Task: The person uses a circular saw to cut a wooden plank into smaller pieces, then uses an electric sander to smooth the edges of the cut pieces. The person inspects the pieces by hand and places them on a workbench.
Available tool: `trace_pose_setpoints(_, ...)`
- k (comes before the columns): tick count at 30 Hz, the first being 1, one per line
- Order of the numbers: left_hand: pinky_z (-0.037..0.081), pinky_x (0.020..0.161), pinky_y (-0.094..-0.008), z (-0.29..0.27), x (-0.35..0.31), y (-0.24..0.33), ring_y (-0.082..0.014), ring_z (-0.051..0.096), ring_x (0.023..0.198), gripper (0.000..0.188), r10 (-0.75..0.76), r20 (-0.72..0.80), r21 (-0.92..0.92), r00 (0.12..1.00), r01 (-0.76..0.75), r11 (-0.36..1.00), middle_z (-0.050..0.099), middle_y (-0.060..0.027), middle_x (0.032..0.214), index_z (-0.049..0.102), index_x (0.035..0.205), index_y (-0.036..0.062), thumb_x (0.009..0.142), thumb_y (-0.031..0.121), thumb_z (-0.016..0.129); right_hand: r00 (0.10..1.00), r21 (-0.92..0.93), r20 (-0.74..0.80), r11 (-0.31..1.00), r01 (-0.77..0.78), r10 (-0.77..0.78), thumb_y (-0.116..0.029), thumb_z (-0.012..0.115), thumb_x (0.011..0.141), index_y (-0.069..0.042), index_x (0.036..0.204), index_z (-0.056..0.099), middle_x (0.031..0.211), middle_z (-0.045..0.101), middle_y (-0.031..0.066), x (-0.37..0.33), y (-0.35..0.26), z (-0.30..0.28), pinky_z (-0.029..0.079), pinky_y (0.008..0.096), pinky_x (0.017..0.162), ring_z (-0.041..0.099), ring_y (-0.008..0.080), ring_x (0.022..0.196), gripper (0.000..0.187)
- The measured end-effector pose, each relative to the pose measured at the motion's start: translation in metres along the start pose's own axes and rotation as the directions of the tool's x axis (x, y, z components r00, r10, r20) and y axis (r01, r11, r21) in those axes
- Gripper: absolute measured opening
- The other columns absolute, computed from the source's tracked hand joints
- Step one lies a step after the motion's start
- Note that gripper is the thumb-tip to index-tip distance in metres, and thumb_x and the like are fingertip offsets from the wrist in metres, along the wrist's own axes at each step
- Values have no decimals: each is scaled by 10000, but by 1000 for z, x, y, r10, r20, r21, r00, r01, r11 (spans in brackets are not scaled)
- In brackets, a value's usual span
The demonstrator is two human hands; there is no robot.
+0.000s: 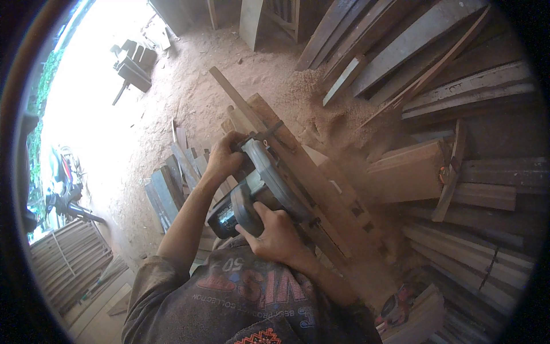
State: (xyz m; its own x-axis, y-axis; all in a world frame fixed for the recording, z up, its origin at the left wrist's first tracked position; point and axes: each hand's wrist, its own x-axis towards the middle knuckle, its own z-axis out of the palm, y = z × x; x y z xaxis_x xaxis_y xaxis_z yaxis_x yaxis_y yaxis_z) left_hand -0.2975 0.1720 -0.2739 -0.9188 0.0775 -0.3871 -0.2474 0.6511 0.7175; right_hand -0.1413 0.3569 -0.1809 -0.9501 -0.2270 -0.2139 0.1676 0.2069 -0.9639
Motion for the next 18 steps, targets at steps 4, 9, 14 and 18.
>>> trace_pose_setpoints(4, 548, 1022, -464, -1, 0, -1, -408, 722, 1155, 475, -22, -5, -39, 1000, 22, 999, 767, -251, 1148, 740, 1243, 33, 773, 10, 679, 1000, -34, 8, 999, -1, 1, -184, 842, 895, 32, 1038, 674, 881, 746, 257, 1, 0, 1, 594, 427, 744, 784, 375, 859, 309)
trace_pose_setpoints(9, 533, 1040, -479, -3, 3, -3, -429, 703, 1176, 482, -10, -12, -25, 1000, 9, 1000, 757, -261, 1155, 736, 1247, 32, 770, 13, 671, 1000, 7, 4, 1000, -11, 11, -188, 845, 901, 35, 1057, 691, 899, 755, 246, 4, -1, 2, 588, 408, 752, 794, 350, 865, 313)
trace_pose_setpoints(14, 530, 1050, -478, -7, 4, -3, -433, 695, 1198, 493, 15, -13, -3, 1000, -15, 1000, 754, -256, 1188, 728, 1260, 36, 771, 23, 671, 1000, -44, 2, 999, -19, 19, -178, 841, 901, 38, 1064, 689, 899, 755, 246, 7, -3, 5, 589, 410, 756, 795, 355, 874, 310)
trace_pose_setpoints(18, 530, 1060, -467, -11, 6, -1, -417, 695, 1223, 499, -24, 9, -37, 1000, 25, 999, 753, -249, 1222, 726, 1270, 46, 774, 28, 672, 1000, -14, -17, 1000, 3, -3, -168, 838, 899, 37, 1073, 688, 898, 754, 247, 8, -5, 7, 589, 413, 755, 795, 356, 873, 308)
